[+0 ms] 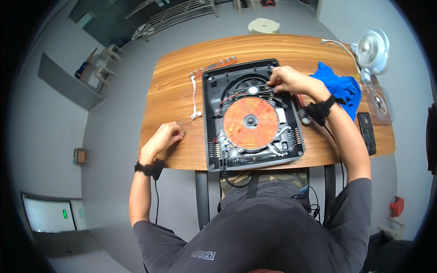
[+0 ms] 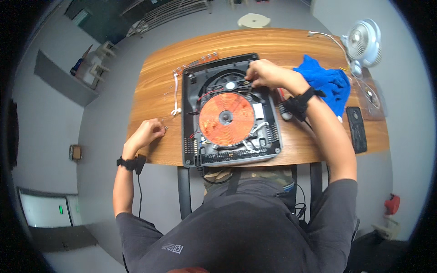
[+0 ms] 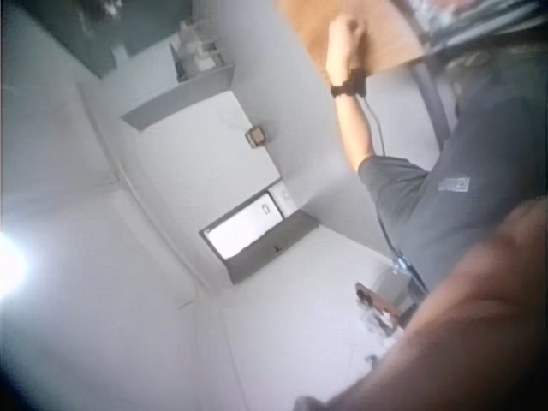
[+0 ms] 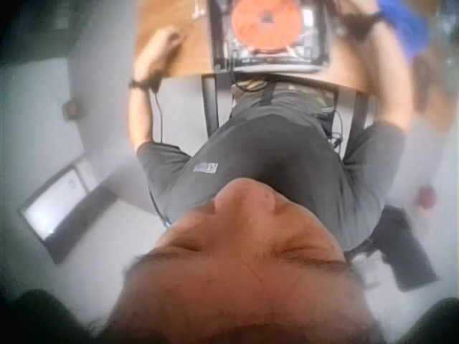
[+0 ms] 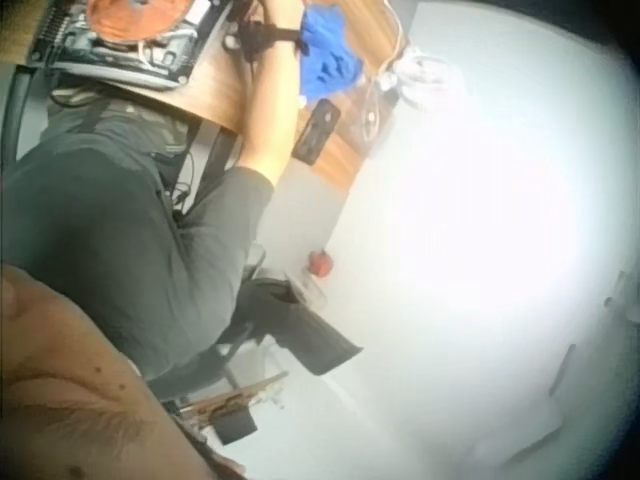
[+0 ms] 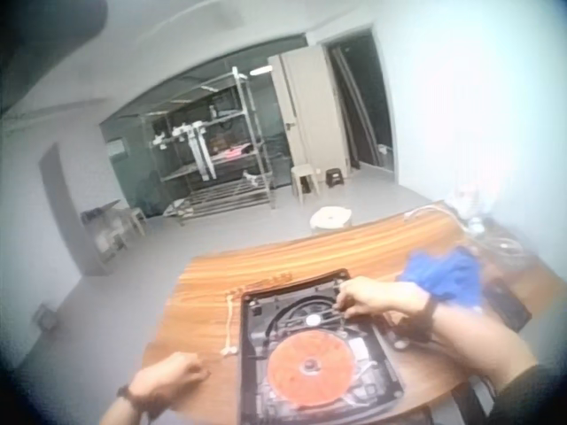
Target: The person cleans a small black component with a blue cloth, then uses a screwdriver to remove and install screws on a disassembled electronic device. The person handles a circuit board and secures it into the device housing.
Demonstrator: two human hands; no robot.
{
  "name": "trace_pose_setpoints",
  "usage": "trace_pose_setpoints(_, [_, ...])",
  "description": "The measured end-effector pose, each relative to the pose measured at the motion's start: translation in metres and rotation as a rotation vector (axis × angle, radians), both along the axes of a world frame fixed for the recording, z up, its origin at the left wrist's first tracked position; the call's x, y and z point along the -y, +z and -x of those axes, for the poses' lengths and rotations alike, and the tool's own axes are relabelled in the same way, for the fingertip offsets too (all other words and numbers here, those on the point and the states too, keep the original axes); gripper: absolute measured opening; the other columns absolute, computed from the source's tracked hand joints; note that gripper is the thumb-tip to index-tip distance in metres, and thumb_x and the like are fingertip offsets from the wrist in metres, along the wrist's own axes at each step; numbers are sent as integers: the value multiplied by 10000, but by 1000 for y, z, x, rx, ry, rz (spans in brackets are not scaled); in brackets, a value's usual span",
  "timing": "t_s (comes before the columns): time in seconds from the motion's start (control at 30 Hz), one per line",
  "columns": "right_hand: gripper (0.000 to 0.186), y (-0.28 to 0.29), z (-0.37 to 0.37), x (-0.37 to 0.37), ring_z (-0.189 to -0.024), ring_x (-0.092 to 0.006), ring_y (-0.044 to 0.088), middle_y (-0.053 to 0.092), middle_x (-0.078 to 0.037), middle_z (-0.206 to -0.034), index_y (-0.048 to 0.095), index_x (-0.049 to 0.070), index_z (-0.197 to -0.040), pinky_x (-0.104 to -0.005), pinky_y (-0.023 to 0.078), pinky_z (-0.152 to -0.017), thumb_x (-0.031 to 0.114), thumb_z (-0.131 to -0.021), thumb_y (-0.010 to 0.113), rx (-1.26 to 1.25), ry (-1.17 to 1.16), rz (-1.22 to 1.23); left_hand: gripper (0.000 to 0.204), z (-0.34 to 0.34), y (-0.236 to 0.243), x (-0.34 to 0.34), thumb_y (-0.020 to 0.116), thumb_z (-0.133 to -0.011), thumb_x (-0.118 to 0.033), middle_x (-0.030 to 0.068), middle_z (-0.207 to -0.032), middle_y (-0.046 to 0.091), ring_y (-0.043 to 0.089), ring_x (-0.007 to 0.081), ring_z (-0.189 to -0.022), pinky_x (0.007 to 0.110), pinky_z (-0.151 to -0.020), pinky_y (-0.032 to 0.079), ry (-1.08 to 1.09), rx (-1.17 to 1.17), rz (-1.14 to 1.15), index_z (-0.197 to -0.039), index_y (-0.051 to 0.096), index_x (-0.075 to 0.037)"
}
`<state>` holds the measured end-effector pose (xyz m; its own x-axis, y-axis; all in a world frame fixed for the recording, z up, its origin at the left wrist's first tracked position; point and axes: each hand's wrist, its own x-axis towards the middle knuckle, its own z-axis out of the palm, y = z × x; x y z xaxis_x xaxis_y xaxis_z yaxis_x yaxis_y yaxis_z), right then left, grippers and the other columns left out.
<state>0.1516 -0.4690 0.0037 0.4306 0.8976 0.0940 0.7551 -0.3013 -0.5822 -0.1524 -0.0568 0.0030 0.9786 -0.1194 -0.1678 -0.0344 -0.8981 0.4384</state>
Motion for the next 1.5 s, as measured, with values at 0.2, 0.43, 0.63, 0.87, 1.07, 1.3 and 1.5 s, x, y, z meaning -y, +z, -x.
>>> trace_pose_setpoints(0.2, [325, 0, 2, -5, -966, -344, 744, 749, -206, -1008, 762, -18, -1086, -410, 602, -832, 24, -768, 815, 74, 54, 40, 79, 3, 14, 12, 735, -884, -36, 145, -926, 677, 671, 309, -803, 379, -757, 542, 32, 90, -30, -917, 692, 21])
trace_pose_setpoints(0.43, [320, 2, 9, -3, -971, -364, 724, 733, -210, -1028, 740, -22, -1107, -428, 587, -845, 12, -794, 794, 106, 22, 48, 100, -11, 46, 36, 720, -922, -19, 126, -901, 709, 684, 204, -801, 335, -757, 549, 137, 106, 69, -989, 675, 40])
trace_pose_setpoints(0.63, [347, 5, 12, 0, -951, -296, 734, 671, -183, -1060, 711, -36, -1166, -381, 603, -820, 4, -830, 787, 80, 24, 72, 122, -25, 62, 59, 769, -905, -35, 84, -860, 715, 666, 144, -752, 297, -712, 533, 104, 222, 154, -978, 689, 21])
trace_pose_setpoints(0.87, [417, 17, 22, 16, -1087, -357, 712, 723, -223, -1173, 663, -31, -1273, -424, 576, -957, -12, -862, 731, 59, -33, -71, 131, -33, 74, 79, 802, -862, -34, 85, -877, 723, 671, 164, -760, 311, -719, 544, 58, 330, 128, -956, 722, 11])
trace_pose_setpoints(1.07, [227, 30, 27, 57, -962, -403, 715, 732, -216, -1020, 670, -7, -1075, -473, 575, -839, 160, -922, 686, 185, -324, -41, 102, -38, 68, 75, 723, -909, 15, 111, -920, 727, 699, 182, -807, 304, -749, 560, 62, 400, 197, -1006, 752, 14])
trace_pose_setpoints(1.3, [421, -7, 55, 76, -846, -456, 714, 725, -252, -878, 615, -5, -1035, -539, 579, -733, 410, -977, 656, 199, -460, 248, 153, -44, 61, 90, 692, -952, -38, 99, -895, 730, 703, 172, -784, 316, -715, 562, 68, 314, 296, -1087, 741, 16])
trace_pose_setpoints(1.5, [558, -18, 63, 70, -864, -500, 709, 712, -329, -904, 616, -71, -1046, -553, 576, -754, 478, -961, 662, 220, -499, 355, 137, -50, 62, 88, 748, -890, -40, 127, -908, 724, 706, 239, -810, 348, -724, 557, -14, 434, 256, -1022, 745, -4])
